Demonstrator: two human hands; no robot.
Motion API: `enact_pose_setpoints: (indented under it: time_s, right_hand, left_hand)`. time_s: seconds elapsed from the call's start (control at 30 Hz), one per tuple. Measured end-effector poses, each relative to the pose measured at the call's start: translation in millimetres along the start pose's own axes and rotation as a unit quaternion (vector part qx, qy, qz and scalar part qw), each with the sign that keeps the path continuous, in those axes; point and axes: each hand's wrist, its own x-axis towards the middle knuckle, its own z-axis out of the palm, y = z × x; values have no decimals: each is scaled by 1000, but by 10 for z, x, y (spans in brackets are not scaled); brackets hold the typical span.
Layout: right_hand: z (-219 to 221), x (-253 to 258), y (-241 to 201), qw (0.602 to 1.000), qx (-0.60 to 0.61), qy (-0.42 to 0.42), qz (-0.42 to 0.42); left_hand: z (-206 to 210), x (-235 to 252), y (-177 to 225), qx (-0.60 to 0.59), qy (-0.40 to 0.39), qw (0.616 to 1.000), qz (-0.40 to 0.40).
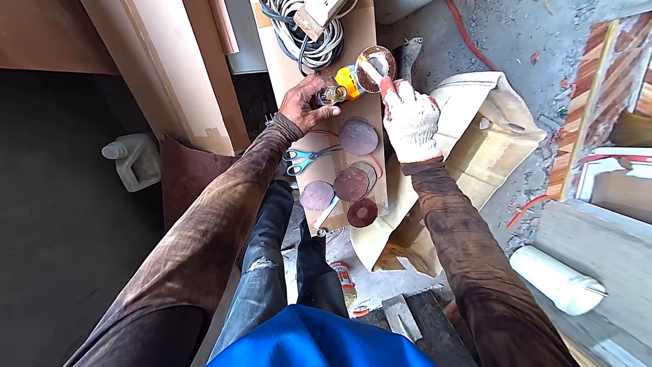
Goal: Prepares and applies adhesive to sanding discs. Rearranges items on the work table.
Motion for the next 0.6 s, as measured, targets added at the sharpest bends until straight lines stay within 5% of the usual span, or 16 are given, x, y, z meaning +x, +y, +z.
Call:
enact_pose_setpoints:
  time_s: [0.6]
  right_hand:
    - [-49, -80, 18, 998, 5, -24, -51]
  left_hand:
    - [-2, 14, 13, 0, 9, 1000, 3]
